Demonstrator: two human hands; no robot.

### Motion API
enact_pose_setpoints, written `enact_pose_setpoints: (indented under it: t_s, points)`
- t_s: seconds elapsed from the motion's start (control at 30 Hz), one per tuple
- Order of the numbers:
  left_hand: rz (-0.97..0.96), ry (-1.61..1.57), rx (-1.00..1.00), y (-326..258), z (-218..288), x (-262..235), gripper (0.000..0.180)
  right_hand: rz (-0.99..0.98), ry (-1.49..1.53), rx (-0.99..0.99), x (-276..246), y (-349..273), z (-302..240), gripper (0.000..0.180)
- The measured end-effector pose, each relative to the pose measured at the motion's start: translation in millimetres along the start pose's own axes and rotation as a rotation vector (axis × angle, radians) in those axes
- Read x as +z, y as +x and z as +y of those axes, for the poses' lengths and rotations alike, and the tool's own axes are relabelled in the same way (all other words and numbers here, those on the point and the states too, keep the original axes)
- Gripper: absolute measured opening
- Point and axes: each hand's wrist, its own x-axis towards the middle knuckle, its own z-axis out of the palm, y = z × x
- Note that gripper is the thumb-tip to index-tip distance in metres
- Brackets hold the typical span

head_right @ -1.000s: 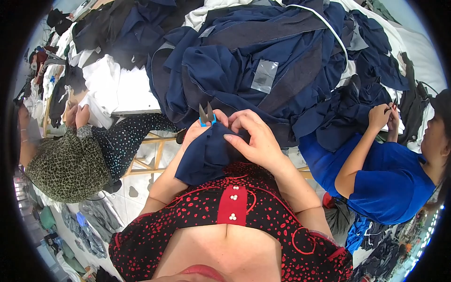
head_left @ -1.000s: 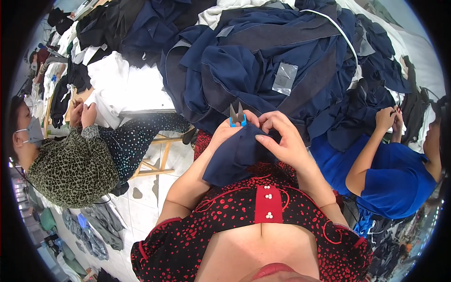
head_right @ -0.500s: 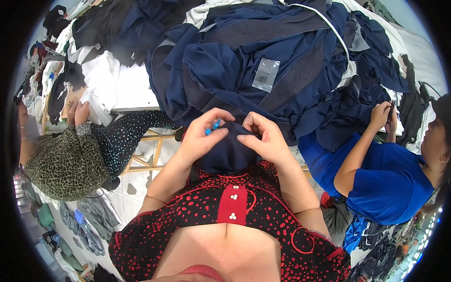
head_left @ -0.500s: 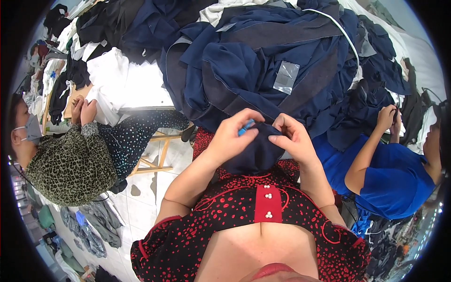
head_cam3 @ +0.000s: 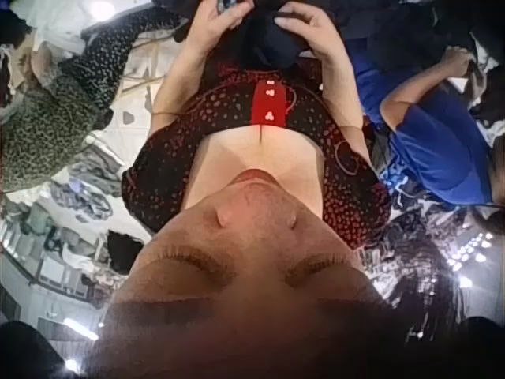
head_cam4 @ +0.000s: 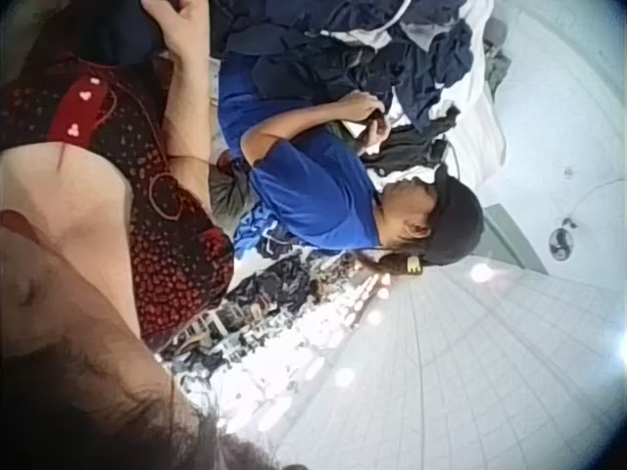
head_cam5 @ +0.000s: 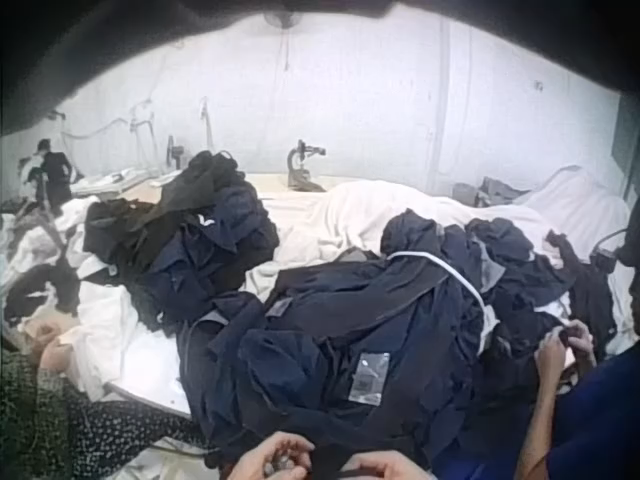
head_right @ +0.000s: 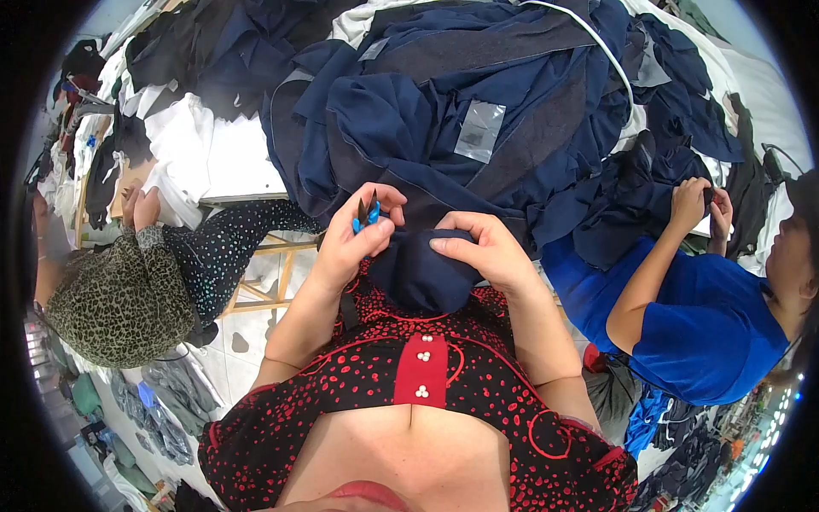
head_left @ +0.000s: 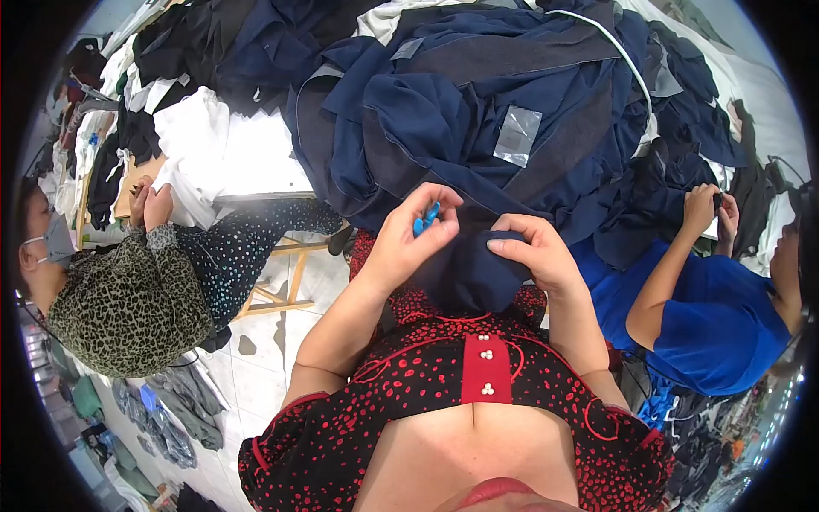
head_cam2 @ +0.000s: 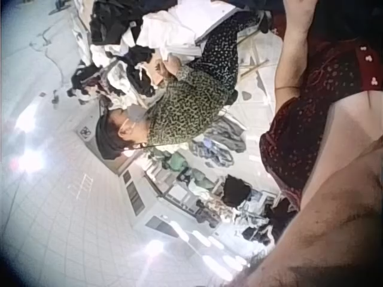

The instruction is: Trimming excess threads from dark blue fabric pieces using small snips in a factory setting.

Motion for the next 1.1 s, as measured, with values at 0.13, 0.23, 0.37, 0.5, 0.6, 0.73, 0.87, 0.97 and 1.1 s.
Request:
enact_pose_setpoints:
  t_s: [0.13,0.23,0.37,0.5,0.6,0.73,0.87,0.97,1.1]
  points:
    - [-0.102,0.309,0.134,-7,7,15,0.031,0.003,0.060,-0.019,2,0,4,0.011]
    - [-0.049,0.074,0.119,3,-12,16,0.021,-0.039,0.087,-0.025,2,-1,2,0.010]
    - [0.034,-0.169,-0.136,1,0,6,0.022,-0.033,0.140,0.024,3,-5,-3,0.010]
    - [-0.069,0.305,0.276,2,4,12,0.024,-0.016,0.148,0.036,4,-3,0,0.011]
    - [-0.081,0.447,0.370,6,4,20,0.019,0.031,0.009,-0.094,12,2,2,0.010]
    - [0.013,0.247,0.209,18,-11,11,0.009,-0.035,-0.127,-0.059,6,1,4,0.009]
    - [0.052,-0.110,0.019,17,-6,8,0.007,-0.014,-0.009,-0.006,5,-2,1,0.010]
    - [-0.075,0.290,0.261,15,-4,10,0.017,0.007,0.026,-0.010,8,0,2,0.010]
    - [-0.093,0.448,0.298,20,-8,12,0.014,-0.010,0.028,0.021,8,2,3,0.010]
